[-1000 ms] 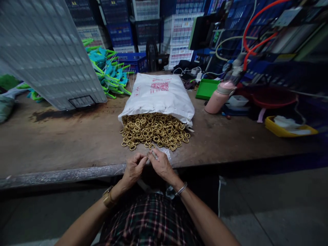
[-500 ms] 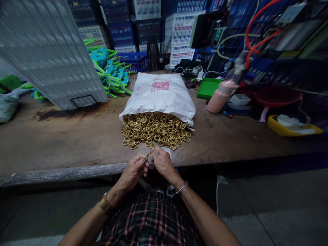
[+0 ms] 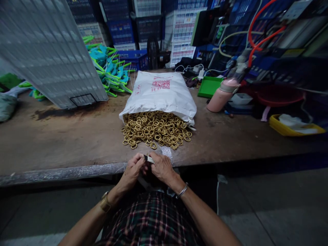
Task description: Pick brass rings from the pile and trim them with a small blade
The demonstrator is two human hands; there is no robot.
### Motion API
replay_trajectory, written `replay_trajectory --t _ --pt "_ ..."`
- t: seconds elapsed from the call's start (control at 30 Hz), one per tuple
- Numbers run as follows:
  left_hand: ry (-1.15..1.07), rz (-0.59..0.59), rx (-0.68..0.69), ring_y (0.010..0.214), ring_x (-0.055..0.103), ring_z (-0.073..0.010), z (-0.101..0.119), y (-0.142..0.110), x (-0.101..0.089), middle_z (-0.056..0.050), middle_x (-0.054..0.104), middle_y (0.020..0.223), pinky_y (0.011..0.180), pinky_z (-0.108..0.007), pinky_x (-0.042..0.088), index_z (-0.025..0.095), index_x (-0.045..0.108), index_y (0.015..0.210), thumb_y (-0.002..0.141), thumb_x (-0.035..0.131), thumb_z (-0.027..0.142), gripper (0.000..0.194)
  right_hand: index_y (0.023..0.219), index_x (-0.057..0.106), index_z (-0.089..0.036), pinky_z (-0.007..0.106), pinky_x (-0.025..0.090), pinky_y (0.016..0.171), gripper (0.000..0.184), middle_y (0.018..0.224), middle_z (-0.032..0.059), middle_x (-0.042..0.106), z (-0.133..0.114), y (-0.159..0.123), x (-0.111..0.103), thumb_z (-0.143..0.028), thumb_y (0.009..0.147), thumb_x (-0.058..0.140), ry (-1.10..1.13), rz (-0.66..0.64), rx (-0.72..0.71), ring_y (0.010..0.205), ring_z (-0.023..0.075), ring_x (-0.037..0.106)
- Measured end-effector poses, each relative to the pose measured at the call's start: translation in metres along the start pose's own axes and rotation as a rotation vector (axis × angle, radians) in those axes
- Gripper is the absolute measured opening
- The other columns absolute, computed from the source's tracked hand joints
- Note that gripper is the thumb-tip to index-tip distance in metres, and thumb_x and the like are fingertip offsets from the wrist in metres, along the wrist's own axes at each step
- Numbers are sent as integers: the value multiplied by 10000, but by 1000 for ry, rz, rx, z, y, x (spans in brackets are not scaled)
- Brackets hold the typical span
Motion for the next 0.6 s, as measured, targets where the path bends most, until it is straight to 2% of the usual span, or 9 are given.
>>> replay_trajectory --t 0.13,0.3,0.43,0.6 --pt "9 4 32 531 471 -96 -3 -1 0 23 480 619 492 -200 396 178 462 730 767 477 517 341 842 546 -195 231 275 559 255 662 0 600 0 0 2 -85 669 394 14 -28 -1 584 125 491" --pt "88 10 159 574 448 -102 -3 -3 -6 26 462 627 550 -214 384 182 460 710 794 477 472 302 794 547 -208 227 277 546 243 649 -4 602 -6 3 -4 -74 678 380 80 -147 -29 592 125 510" --pt "94 -12 172 547 437 -98 6 -10 -6 31 459 590 551 -222 375 179 456 696 819 462 435 284 842 563 -205 248 250 530 228 656 21 615 -3 7 -6 -107 687 427 -93 -143 34 594 152 530" --pt "-84 -197 72 588 519 -107 22 -24 8 -9 549 666 596 -242 422 153 517 741 820 485 400 261 977 540 -187 250 246 525 251 708 48 639 7 18 -7 -155 747 443 -225 -37 197 612 163 556"
Point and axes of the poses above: each hand's wrist, its own y-axis towards the middle knuckle, its own x-axis out of the palm, z = x × y, the point moved 1 cm from there along y, towards the middle knuckle
